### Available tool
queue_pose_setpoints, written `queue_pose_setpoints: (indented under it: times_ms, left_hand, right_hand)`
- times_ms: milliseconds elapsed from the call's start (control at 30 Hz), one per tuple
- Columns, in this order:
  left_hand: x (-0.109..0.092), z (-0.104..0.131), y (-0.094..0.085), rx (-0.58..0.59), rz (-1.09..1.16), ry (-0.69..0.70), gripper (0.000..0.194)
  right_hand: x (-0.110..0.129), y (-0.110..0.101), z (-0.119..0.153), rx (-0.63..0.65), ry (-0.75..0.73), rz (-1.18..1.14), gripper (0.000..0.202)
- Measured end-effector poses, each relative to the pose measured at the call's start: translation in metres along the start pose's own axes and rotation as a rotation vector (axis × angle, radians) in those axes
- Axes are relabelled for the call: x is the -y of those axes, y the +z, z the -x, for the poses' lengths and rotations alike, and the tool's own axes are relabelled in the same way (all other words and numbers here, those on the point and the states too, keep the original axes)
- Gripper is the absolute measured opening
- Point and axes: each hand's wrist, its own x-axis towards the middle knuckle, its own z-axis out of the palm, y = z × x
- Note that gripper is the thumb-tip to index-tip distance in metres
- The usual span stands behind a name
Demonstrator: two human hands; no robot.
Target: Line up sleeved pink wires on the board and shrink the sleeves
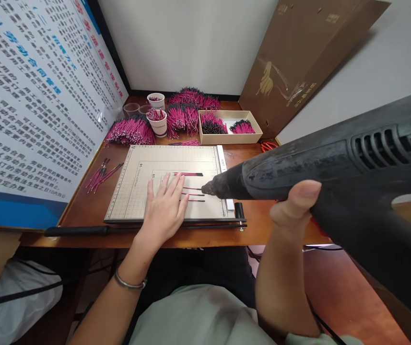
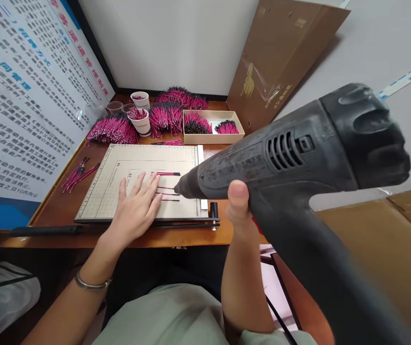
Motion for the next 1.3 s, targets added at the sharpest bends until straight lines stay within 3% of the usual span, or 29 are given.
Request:
queue_pose_setpoints:
  times_ms: [133, 233, 433, 600, 733, 867, 1000, 1133, 1300]
  left_hand:
    - [0.003, 0.003, 0.002, 0.054, -0.038, 0.046, 0.063]
    - [0.005, 0.006, 0.003, 0.064, -0.079, 0.057, 0.062]
    - [0.005, 0.006, 0.006, 0.076, -0.106, 0.042, 0.066]
    - [0.002, 0.009, 0.009, 0.059, -0.120, 0.029, 0.067]
    - [-0.002, 0.020, 0.006, -0.035, -0.138, 0.026, 0.064]
    - [-0.007, 0.026, 0.000, -0.127, -0.199, 0.125, 0.063]
    - [-0.007, 0.027, -0.006, -0.124, -0.323, 0.234, 0.064]
    - [-0.001, 0.025, -0.010, -0.123, -0.367, 0.307, 0.064]
    - [0.003, 0.022, -0.011, -0.128, -0.350, 0.295, 0.064]
  right_hand:
    - [0.010, 0.002, -0.004, -0.160, -0.018, 0.022, 0.091]
    - [0.010, 0.002, -0.005, -0.210, -0.016, 0.027, 0.089]
    - [0.018, 0.004, -0.009, -0.107, -0.057, -0.013, 0.081]
    - [0.034, 0.010, -0.012, -0.112, -0.079, -0.010, 0.086]
    - [0.034, 0.012, -0.016, -0.115, -0.109, -0.028, 0.080]
    - [0.024, 0.014, -0.020, -0.114, -0.111, -0.018, 0.074]
    - [0.014, 0.014, -0.021, -0.105, -0.118, -0.049, 0.084]
    - [0.013, 0.013, -0.022, -0.116, -0.102, -0.043, 0.076]
    - [0.022, 0.017, -0.025, -0.111, -0.090, -0.078, 0.081]
